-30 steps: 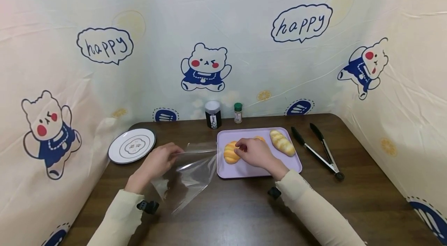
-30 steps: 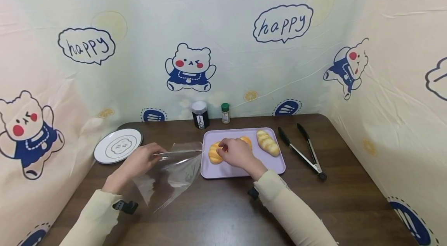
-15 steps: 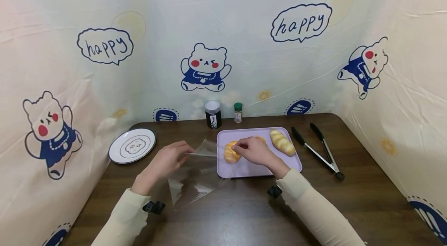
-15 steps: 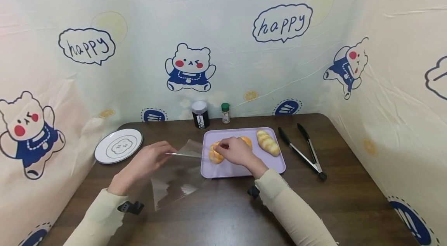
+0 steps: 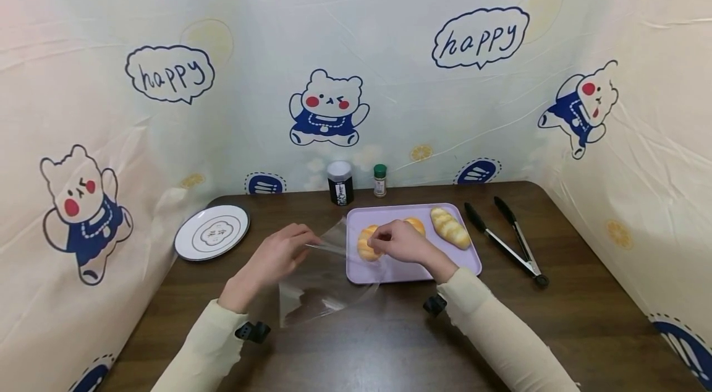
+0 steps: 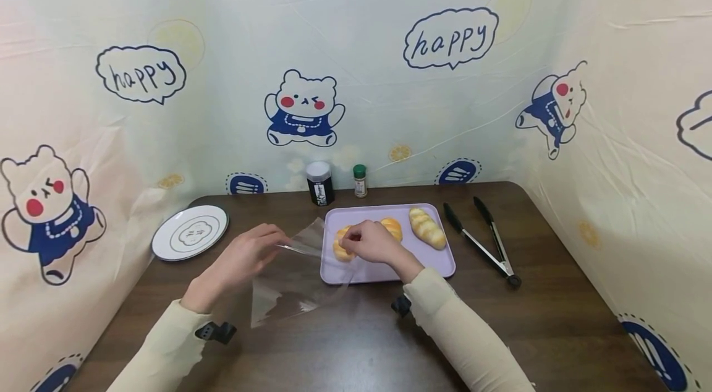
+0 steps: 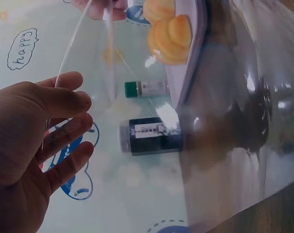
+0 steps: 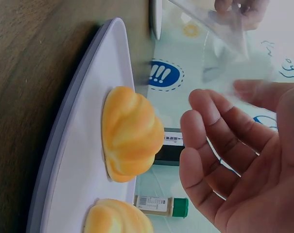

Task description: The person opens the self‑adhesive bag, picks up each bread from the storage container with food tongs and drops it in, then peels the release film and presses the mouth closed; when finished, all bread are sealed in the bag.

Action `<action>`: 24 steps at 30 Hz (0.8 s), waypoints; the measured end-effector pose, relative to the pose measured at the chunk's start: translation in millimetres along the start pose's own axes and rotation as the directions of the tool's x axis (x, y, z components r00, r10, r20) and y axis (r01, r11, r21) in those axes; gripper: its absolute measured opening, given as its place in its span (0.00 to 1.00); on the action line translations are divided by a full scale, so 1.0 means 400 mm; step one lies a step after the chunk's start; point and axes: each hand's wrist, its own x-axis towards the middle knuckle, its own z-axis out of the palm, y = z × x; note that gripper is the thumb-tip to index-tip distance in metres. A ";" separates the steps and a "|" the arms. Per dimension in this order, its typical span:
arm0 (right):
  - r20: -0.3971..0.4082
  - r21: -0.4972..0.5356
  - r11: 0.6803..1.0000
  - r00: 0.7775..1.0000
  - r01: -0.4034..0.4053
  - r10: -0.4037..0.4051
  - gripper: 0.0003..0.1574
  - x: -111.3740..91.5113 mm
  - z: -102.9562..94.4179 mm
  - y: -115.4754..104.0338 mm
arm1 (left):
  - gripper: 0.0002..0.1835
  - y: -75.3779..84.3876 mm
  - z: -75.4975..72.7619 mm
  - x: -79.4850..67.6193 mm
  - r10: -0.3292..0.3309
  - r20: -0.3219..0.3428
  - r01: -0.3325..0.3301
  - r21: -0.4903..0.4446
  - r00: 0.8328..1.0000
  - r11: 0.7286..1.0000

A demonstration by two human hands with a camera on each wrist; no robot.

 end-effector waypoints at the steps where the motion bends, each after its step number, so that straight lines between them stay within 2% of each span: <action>1: 0.003 -0.004 1.000 1.000 0.010 -0.010 0.15 0.001 0.001 0.002 | 0.17 0.000 0.000 0.000 0.004 -0.002 -0.004 0.004 1.000 1.000; 5: -0.002 -0.021 0.999 0.999 0.039 -0.039 0.10 0.001 0.004 0.006 | 0.18 -0.004 0.007 -0.001 0.030 -0.018 -0.029 0.023 0.999 0.999; 9: -0.030 -0.015 1.000 0.999 0.021 -0.021 0.09 -0.002 0.003 0.003 | 0.19 -0.011 0.020 -0.004 0.042 -0.016 -0.041 0.030 0.999 0.999; 15: -0.054 0.016 1.000 0.998 -0.020 0.021 0.09 -0.006 0.001 -0.005 | 0.22 0.002 0.034 -0.002 -0.006 0.002 0.005 0.019 1.000 1.000; 20: -0.078 0.014 1.000 0.997 -0.017 0.018 0.10 -0.005 0.006 -0.017 | 0.20 0.033 0.042 0.017 -0.048 -0.031 0.048 0.020 0.998 0.999; 24: -0.103 0.007 1.000 0.994 -0.017 0.018 0.09 -0.005 0.010 -0.027 | 0.19 0.061 0.047 0.033 -0.095 -0.014 0.095 0.002 0.995 0.995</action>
